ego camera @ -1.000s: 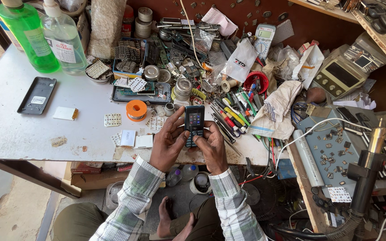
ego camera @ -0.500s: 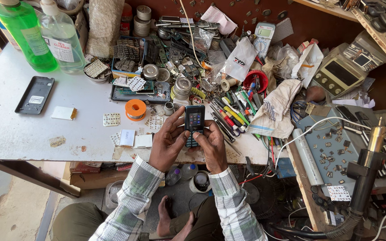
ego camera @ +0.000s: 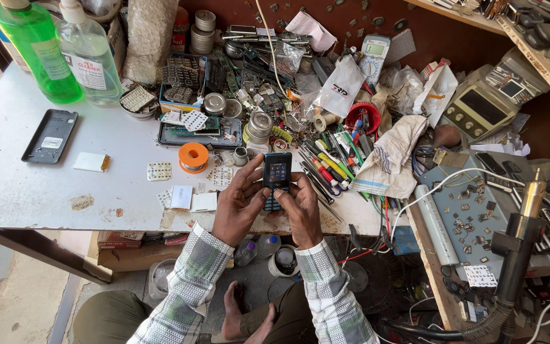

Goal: The person disassembles a feature phone, uses a soldering iron on the motherboard, and reassembles the device with a new battery and keypad. The person then tests the phone by pressing buttons and checking the display.

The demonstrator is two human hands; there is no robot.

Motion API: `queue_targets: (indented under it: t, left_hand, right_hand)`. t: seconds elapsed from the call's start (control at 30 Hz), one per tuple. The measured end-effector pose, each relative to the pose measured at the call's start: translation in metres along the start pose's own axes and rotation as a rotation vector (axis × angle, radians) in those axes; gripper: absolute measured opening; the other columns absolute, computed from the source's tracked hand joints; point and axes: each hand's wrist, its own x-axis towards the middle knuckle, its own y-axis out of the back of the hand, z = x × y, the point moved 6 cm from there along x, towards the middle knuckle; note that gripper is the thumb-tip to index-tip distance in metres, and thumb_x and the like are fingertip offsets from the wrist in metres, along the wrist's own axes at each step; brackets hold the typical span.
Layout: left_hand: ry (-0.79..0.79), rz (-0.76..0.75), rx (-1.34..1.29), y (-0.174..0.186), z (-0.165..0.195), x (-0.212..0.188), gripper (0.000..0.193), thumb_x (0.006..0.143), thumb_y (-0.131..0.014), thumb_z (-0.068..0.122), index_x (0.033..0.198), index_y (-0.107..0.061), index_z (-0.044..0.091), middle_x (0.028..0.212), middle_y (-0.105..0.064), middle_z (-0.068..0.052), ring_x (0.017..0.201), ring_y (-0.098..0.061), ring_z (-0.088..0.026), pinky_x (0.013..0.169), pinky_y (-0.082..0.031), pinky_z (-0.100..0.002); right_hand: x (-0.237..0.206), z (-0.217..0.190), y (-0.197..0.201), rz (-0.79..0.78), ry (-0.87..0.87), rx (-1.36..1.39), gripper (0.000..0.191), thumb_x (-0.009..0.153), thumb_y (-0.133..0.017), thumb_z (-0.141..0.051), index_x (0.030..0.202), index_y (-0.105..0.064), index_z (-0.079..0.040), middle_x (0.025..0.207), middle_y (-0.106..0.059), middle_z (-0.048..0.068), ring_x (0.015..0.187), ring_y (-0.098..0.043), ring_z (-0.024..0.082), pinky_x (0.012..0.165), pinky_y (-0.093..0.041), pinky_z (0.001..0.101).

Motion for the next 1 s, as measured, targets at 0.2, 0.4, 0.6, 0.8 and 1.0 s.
queue_targets:
  t: [0.2,0.4,0.6,0.8,1.0]
  left_hand:
    - [0.010,0.003,-0.017,-0.0011,0.0004,0.0008,0.067,0.099,-0.058,-0.005,0.159,-0.034,0.010,0.148,-0.058,-0.020,0.130,-0.063,-0.023,0.105,-0.056,-0.036]
    - [0.001,0.002,-0.037,-0.0011,0.0011,0.0006,0.067,0.099,-0.058,-0.005,0.160,-0.033,0.010,0.150,-0.057,-0.021,0.132,-0.061,-0.024,0.106,-0.054,-0.037]
    - [0.003,0.004,-0.036,-0.0009,0.0008,0.0013,0.067,0.100,-0.059,-0.003,0.160,-0.032,0.010,0.151,-0.056,-0.022,0.134,-0.060,-0.024,0.107,-0.054,-0.037]
    - [-0.003,0.014,-0.026,-0.0003,0.0002,0.0011,0.067,0.100,-0.059,-0.002,0.160,-0.033,0.010,0.151,-0.056,-0.022,0.134,-0.061,-0.024,0.107,-0.054,-0.037]
    - [-0.010,0.005,-0.066,0.0001,-0.0012,0.0016,0.067,0.100,-0.060,-0.002,0.160,-0.032,0.009,0.151,-0.056,-0.022,0.134,-0.059,-0.024,0.108,-0.052,-0.036]
  right_hand:
    - [0.0006,0.0014,0.0000,-0.016,0.055,-0.055,0.038,0.090,-0.065,-0.012,0.121,-0.050,0.001,0.103,-0.068,0.015,0.088,-0.070,0.014,0.068,-0.063,0.0273]
    - [-0.0001,-0.0025,-0.0008,-0.030,0.094,-0.046,0.038,0.092,-0.065,-0.012,0.124,-0.050,0.002,0.105,-0.070,0.016,0.091,-0.072,0.015,0.076,-0.066,0.0274]
    - [0.0002,-0.0017,0.0011,-0.026,-0.004,0.022,0.038,0.091,-0.061,-0.011,0.126,-0.050,0.001,0.102,-0.073,0.017,0.082,-0.074,0.016,0.061,-0.067,0.0305]
    - [0.0003,-0.0016,0.0005,-0.042,-0.006,0.044,0.038,0.092,-0.060,-0.010,0.127,-0.051,0.002,0.103,-0.072,0.017,0.084,-0.072,0.016,0.061,-0.067,0.0321]
    - [-0.0016,0.0001,0.0014,-0.108,0.002,0.106,0.042,0.093,-0.055,-0.008,0.133,-0.047,0.004,0.108,-0.070,0.019,0.088,-0.074,0.019,0.066,-0.069,0.0344]
